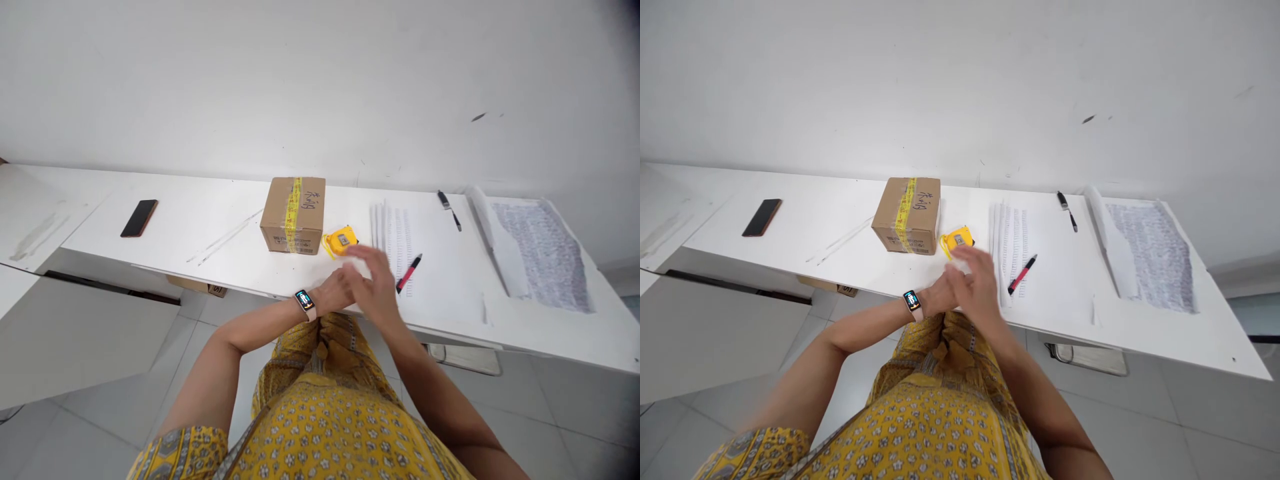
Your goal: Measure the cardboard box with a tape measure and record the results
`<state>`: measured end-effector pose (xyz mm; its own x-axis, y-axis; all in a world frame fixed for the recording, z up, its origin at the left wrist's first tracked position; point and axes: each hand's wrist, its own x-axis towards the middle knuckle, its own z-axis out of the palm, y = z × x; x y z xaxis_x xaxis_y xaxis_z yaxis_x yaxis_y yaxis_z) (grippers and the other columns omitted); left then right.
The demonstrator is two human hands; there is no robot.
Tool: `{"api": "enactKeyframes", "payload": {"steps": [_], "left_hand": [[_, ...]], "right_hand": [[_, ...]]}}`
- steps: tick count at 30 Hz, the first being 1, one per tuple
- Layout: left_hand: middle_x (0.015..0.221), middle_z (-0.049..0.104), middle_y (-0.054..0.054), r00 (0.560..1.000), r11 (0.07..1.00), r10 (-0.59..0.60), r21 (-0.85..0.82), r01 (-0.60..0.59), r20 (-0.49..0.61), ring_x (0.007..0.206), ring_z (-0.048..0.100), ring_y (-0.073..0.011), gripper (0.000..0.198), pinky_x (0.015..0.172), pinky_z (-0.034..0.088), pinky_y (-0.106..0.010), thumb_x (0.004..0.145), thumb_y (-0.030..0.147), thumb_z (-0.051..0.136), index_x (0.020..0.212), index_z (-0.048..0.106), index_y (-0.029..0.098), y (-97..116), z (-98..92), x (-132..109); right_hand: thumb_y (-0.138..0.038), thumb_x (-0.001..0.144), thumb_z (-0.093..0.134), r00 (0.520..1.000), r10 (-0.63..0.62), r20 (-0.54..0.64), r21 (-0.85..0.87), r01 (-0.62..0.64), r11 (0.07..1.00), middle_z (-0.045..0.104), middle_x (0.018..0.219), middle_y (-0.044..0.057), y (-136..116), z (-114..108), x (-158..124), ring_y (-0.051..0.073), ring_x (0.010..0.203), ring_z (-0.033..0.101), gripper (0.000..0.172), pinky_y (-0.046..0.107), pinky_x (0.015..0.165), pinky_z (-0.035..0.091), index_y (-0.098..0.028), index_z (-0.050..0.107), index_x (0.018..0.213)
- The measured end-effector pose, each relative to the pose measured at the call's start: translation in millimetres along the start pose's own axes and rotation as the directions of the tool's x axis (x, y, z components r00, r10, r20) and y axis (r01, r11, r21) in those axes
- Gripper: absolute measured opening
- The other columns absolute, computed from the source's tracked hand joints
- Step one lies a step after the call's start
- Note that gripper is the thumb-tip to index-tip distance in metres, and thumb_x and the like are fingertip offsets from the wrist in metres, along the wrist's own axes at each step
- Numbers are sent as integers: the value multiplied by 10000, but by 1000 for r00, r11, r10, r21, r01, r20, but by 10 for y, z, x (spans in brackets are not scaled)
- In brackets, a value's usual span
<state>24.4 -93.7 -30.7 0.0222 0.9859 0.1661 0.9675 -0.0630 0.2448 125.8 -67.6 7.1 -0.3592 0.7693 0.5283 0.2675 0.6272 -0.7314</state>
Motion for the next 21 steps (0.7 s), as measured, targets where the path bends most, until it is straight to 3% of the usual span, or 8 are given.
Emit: {"api": "enactKeyframes", "payload": {"steps": [3,6,8,10,15,21], "left_hand": [[920,698,-95,951,963,264,15,-270,162,818,678,-200,130,723,544,-338,937,189,572,1019,653,129,-15,-41,67],[772,692,-134,860,867,440,127,-482,258,754,693,-235,196,637,486,-327,938,61,443,962,636,86,-3,-122,54],[779,693,-148,851,842,452,189,-506,267,757,695,-243,211,616,458,-322,940,48,415,976,620,75,-5,-174,27],[792,695,-148,860,843,435,214,-493,265,753,693,-239,215,605,441,-318,942,46,405,976,614,81,-14,-212,0],[818,695,-155,853,840,430,216,-498,296,746,688,-243,230,595,425,-327,941,37,388,957,613,87,-21,-254,-43],[852,693,-148,833,838,444,175,-517,331,802,686,-252,233,641,442,-350,933,28,396,978,618,84,30,-303,-36]], "right_hand": [[-427,940,494,996,77,-36,-220,-83,972,605,1260,158,429,79,396,317,1238,499,366,550,1037,380,-206,616,1205],[-492,896,544,978,148,146,-370,-85,925,528,1368,190,791,277,562,371,1255,473,467,594,1000,384,-205,592,1261],[-482,867,578,958,146,246,-365,-48,930,524,1360,202,940,397,553,357,1198,517,500,563,982,414,-192,583,1275],[-455,844,598,960,117,254,-320,-31,947,541,1322,208,1016,465,502,329,1155,546,510,514,984,434,-167,585,1265],[-437,789,643,977,151,149,-225,-116,968,641,1197,164,967,357,377,296,1087,600,510,464,972,472,-157,601,1214],[-477,741,693,965,258,47,-123,-251,960,645,1239,113,560,-132,214,274,1067,632,625,439,953,501,-202,556,1285]]}}
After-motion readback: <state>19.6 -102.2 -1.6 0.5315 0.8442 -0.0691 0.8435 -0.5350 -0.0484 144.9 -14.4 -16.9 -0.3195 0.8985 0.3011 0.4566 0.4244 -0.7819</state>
